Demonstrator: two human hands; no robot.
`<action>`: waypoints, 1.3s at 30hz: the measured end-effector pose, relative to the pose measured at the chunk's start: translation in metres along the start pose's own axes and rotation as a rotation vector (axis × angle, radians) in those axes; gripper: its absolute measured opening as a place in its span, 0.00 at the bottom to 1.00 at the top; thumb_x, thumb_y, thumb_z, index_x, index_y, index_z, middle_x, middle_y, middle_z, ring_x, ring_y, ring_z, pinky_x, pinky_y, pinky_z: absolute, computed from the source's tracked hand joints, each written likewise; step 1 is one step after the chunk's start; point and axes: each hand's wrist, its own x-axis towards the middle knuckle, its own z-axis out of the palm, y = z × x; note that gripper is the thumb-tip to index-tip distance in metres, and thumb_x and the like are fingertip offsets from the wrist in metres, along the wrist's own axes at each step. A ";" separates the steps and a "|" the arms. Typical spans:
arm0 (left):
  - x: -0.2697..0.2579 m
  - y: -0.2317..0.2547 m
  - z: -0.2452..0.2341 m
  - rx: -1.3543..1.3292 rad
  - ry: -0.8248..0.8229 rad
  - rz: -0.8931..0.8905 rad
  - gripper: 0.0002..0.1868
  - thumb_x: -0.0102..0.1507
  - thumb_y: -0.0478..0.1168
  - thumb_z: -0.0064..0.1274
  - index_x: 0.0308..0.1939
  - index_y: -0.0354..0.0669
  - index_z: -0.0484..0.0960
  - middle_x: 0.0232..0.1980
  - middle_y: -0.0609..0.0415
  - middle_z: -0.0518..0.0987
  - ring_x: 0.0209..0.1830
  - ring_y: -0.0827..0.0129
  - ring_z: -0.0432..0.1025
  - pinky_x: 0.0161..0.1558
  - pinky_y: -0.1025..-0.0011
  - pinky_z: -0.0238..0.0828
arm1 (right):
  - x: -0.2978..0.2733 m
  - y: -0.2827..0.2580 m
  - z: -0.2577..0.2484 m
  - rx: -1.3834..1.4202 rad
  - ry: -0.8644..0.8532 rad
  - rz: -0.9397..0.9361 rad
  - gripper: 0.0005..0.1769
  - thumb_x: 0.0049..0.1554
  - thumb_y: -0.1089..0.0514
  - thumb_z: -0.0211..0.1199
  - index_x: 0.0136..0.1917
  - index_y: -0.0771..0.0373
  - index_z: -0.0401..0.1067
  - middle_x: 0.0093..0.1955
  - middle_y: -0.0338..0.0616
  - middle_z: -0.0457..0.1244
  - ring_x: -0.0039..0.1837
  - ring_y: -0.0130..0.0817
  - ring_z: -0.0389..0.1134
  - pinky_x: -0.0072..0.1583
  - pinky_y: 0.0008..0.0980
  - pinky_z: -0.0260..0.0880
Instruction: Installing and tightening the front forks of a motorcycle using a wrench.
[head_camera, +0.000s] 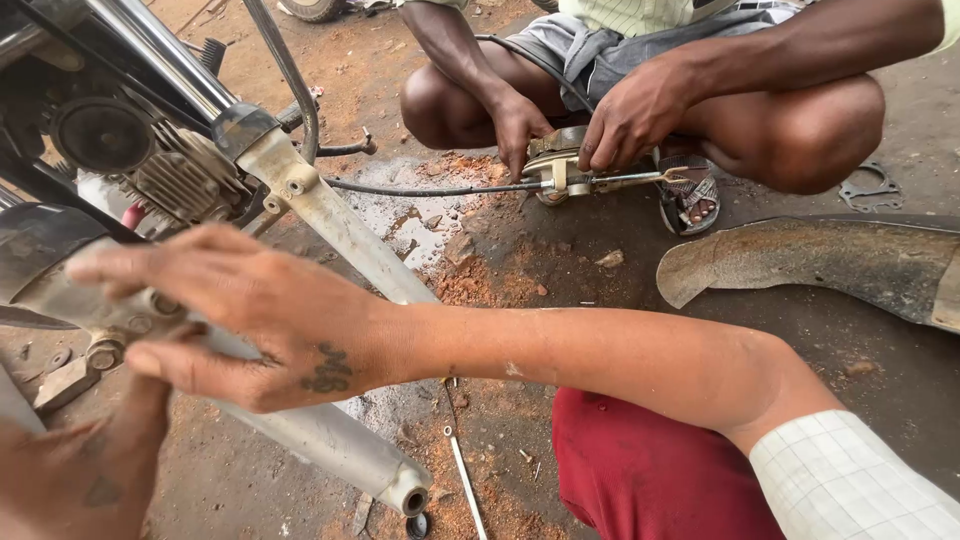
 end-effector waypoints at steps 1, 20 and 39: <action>0.000 0.000 -0.001 0.035 -0.004 0.015 0.28 0.72 0.41 0.62 0.68 0.30 0.65 0.63 0.42 0.71 0.65 0.59 0.67 0.68 0.65 0.66 | 0.001 0.002 0.004 0.035 -0.012 -0.075 0.32 0.70 0.41 0.49 0.79 0.53 0.45 0.70 0.47 0.62 0.74 0.44 0.59 0.75 0.51 0.63; 0.012 0.003 0.018 0.232 0.129 0.061 0.47 0.66 0.55 0.72 0.75 0.39 0.58 0.74 0.46 0.63 0.77 0.56 0.53 0.81 0.59 0.49 | -0.002 0.001 -0.043 0.701 -0.079 0.095 0.29 0.73 0.53 0.46 0.83 0.57 0.45 0.80 0.50 0.55 0.78 0.32 0.57 0.72 0.37 0.68; 0.017 0.010 -0.004 0.408 0.263 0.094 0.43 0.67 0.64 0.58 0.73 0.47 0.55 0.74 0.48 0.62 0.76 0.60 0.54 0.80 0.53 0.44 | -0.022 0.024 -0.021 0.579 -0.061 -0.005 0.34 0.73 0.38 0.38 0.80 0.63 0.49 0.81 0.50 0.54 0.84 0.38 0.54 0.85 0.41 0.51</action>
